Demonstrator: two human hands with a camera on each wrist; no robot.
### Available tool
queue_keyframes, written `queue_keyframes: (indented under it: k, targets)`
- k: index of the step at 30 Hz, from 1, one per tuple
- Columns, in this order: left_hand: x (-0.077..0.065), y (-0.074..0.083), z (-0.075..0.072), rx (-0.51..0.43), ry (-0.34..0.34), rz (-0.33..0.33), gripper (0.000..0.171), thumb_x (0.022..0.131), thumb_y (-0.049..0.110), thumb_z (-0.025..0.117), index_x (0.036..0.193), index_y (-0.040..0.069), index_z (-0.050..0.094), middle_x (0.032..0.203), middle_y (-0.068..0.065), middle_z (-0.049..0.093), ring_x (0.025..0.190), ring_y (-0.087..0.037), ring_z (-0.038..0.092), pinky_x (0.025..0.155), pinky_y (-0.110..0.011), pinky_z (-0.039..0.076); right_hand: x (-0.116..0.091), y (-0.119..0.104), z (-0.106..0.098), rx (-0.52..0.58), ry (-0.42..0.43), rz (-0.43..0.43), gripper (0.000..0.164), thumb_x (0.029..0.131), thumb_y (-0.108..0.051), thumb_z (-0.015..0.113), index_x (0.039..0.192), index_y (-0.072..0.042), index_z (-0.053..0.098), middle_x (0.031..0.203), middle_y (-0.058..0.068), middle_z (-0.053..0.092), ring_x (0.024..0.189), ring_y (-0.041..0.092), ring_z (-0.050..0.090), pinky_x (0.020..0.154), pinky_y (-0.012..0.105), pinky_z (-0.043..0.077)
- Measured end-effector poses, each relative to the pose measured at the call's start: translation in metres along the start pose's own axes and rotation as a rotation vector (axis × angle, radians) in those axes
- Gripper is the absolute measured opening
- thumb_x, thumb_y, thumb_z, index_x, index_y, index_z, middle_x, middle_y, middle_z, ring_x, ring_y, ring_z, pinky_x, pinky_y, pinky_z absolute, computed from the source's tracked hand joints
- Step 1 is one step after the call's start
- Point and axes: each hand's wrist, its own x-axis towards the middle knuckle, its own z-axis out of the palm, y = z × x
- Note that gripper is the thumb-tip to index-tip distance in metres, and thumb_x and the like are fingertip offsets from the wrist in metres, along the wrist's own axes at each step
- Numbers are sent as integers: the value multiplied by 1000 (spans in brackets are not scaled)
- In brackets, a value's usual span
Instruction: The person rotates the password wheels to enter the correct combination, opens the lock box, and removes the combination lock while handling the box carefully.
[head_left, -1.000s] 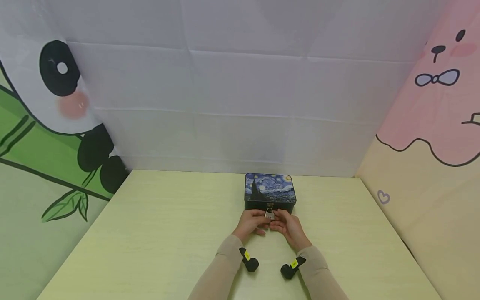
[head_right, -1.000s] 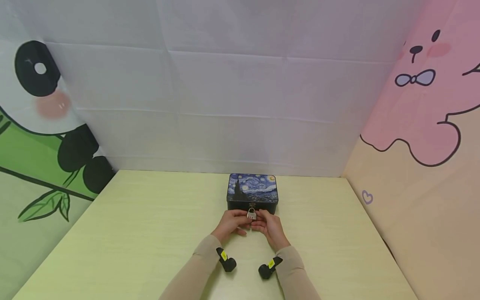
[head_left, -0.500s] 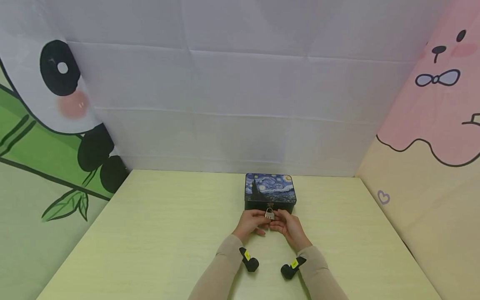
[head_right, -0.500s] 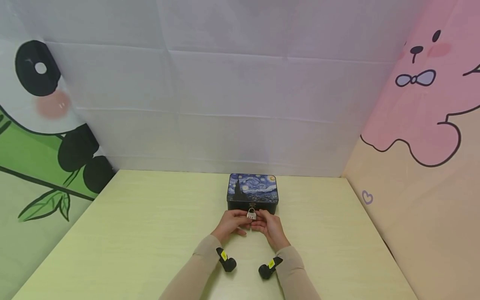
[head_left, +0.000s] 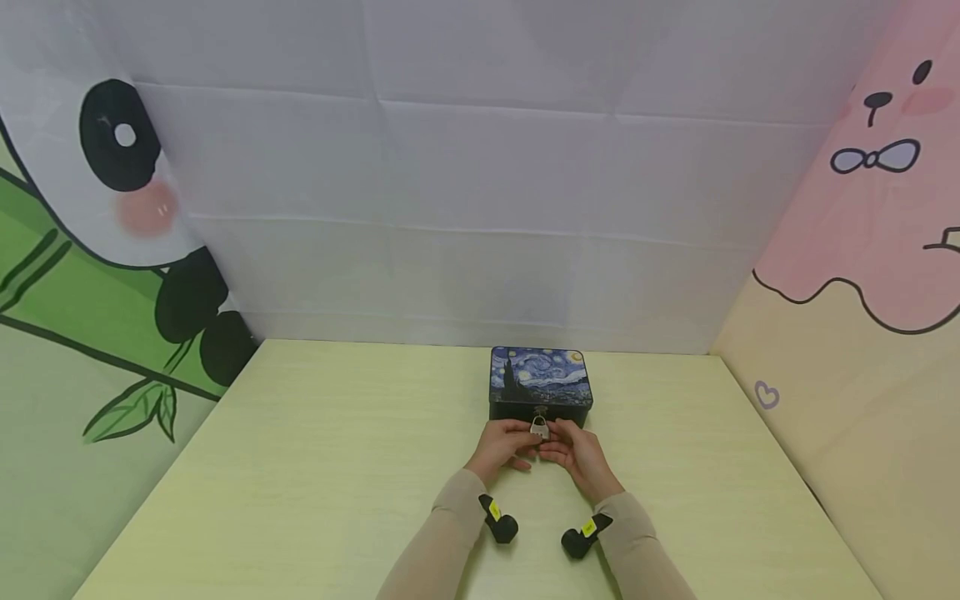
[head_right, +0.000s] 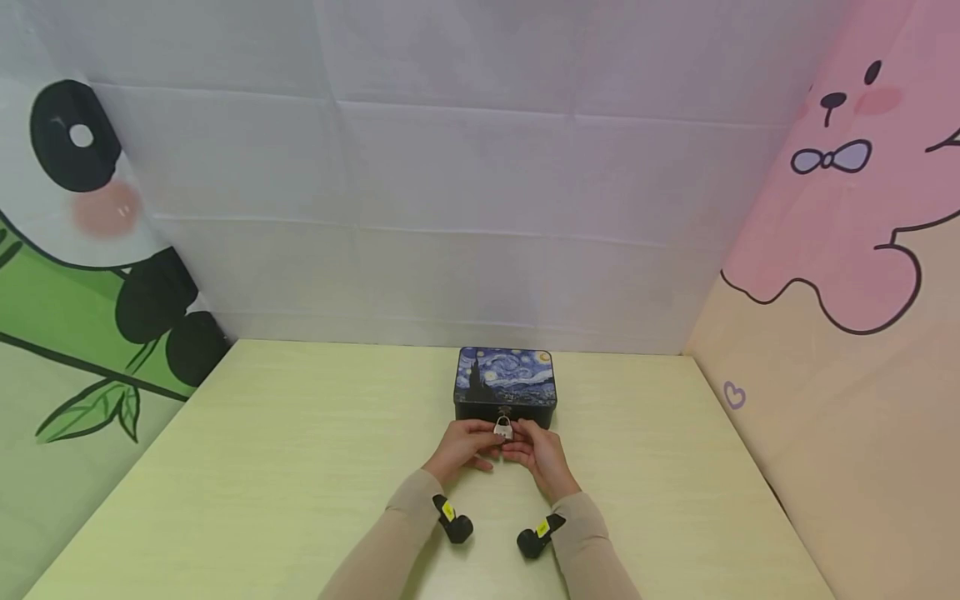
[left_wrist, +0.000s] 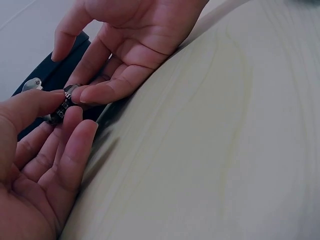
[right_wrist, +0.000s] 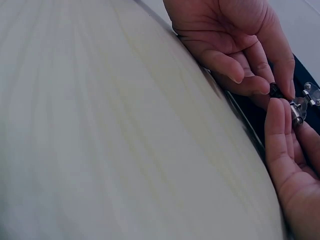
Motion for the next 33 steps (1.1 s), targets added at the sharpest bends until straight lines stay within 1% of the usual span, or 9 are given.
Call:
queue_keyframes:
  k: [6,11,17,21,29,33]
  targets:
    - [2,-1,0,3,7,-16,29,88,9,75,112,-7,70,89,-10,73,65,-13,68,53,-29,60,1,1,-1,1,-5,-3,39,101,-19,50,118,16,57,89,11,67,71,18,67,71,30,61]
    - [2,-1,-1,-9,-2,-22,30,88,8,75,113,-6,69,94,-10,73,67,-13,68,54,-29,60,1,2,-1,2,4,-4,40,101,-19,51,120,16,56,89,11,68,70,17,67,69,29,61]
    - [3,-2,-1,-15,-14,-17,31,88,6,74,115,-7,68,96,-12,73,69,-16,69,55,-31,61,1,1,-1,1,1,-3,37,102,-19,50,117,13,59,89,10,67,70,17,67,69,30,61]
    - [4,-3,-2,-13,-14,-12,31,88,7,74,115,-7,69,95,-12,73,68,-15,69,55,-31,60,1,1,-1,1,-2,-7,36,103,-19,49,116,13,60,89,11,67,70,17,67,69,30,61]
    - [5,-4,-1,-13,1,-10,30,87,8,75,112,-6,70,89,-10,73,66,-15,68,54,-31,60,1,1,-1,-5,0,-9,43,102,-20,51,122,18,54,90,11,67,70,17,67,70,30,61]
    - [5,-4,-1,-10,7,-7,29,87,9,75,112,-6,70,87,-10,73,66,-14,68,53,-31,60,2,2,-1,-9,1,-10,44,101,-20,51,123,18,54,90,11,67,70,17,67,70,30,61]
